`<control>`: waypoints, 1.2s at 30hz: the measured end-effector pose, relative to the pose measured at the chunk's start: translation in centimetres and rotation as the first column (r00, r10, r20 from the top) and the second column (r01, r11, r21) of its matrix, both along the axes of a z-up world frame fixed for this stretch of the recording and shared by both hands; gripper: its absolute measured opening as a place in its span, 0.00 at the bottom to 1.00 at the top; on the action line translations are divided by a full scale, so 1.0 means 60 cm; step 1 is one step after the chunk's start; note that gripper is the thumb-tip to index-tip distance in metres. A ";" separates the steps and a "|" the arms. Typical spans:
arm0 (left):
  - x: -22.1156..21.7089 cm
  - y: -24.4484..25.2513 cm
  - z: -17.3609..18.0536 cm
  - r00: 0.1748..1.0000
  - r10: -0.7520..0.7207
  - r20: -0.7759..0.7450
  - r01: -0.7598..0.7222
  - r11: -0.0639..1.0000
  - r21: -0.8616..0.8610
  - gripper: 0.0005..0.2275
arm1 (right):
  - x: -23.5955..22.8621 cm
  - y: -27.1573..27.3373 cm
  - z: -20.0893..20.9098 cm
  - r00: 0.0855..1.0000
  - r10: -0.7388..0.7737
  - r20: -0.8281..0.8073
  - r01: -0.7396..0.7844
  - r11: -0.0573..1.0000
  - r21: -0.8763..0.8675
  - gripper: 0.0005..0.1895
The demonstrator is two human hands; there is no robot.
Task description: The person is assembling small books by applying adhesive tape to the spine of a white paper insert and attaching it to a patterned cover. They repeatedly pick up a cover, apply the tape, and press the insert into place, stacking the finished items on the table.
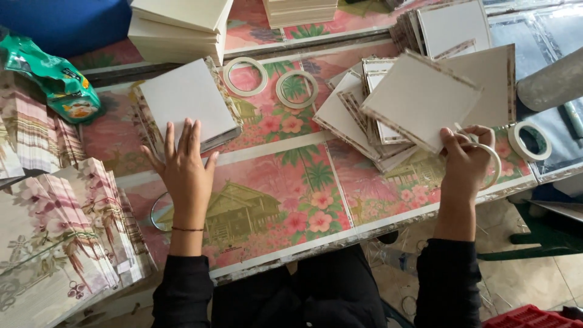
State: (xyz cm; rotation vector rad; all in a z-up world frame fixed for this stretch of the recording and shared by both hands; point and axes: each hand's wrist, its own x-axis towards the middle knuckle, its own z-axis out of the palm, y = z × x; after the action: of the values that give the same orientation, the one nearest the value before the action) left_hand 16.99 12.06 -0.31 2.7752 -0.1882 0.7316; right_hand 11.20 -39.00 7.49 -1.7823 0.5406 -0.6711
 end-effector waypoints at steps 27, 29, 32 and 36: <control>-0.264 -0.176 0.001 0.870 -0.492 0.025 0.463 0.799 -0.384 0.15 | -0.165 0.303 -0.056 0.808 0.568 -0.160 -0.571 0.685 -0.452 0.04; -0.270 -0.142 -0.015 0.961 -0.257 -0.104 0.201 0.904 -0.377 0.11 | -0.179 0.333 -0.072 0.708 0.681 -0.187 -0.702 0.649 -0.293 0.04; -0.277 -0.105 -0.001 0.971 -0.092 -0.222 0.010 0.939 -0.343 0.05 | -0.189 0.371 -0.092 0.649 0.723 -0.235 -0.758 0.590 -0.278 0.03; -0.292 -0.096 -0.009 0.940 -0.047 -0.339 -0.063 0.950 -0.307 0.04 | -0.189 0.398 -0.097 0.603 0.741 -0.295 -0.798 0.568 -0.202 0.02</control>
State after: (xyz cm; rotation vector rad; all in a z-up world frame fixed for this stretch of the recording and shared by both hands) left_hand -0.55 6.28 -0.88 2.5411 0.0099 0.2395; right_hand -0.11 -15.11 1.69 -2.1464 -0.3035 0.0502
